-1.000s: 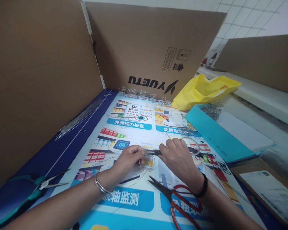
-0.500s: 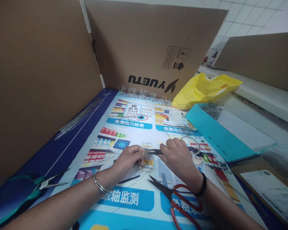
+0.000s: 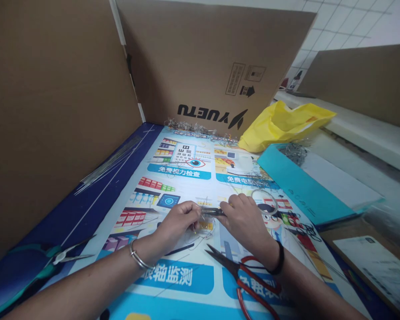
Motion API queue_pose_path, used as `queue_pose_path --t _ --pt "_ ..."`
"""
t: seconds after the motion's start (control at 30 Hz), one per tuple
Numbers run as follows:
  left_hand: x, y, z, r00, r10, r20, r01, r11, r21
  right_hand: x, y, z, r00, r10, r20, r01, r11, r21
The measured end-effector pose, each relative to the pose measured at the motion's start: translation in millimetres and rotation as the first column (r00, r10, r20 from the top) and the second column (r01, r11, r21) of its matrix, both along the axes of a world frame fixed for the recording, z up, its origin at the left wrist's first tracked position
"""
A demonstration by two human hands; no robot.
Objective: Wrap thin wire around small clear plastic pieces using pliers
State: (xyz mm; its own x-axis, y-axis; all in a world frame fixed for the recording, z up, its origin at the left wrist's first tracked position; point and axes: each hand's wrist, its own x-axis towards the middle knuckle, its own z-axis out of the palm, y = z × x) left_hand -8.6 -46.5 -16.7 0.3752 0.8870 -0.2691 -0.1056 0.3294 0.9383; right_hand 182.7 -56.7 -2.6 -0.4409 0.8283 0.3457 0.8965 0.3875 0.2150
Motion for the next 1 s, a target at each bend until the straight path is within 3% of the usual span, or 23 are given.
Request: queue_pose_path --t 0.5,0.77,1.0 --pt "-3.1 2.2 2.2 0.998 -0.054 -0.027 0.054 0.999 -0.002 1.8 1.6 -3.8 0.998 0.040 0.044 -0.037 0.998 -0.054" --pt "-4.8 3.7 1.7 0.998 -0.059 -0.012 0.058 0.998 -0.021 4.0 3.0 -4.1 0.989 0.035 -0.141 -0.073 0.961 -0.268" --pt "-7.4 7.1 2.5 0.992 -0.078 -0.099 0.085 0.994 0.070 7.6 4.0 2.8 0.996 0.043 -0.074 -0.054 0.985 -0.165"
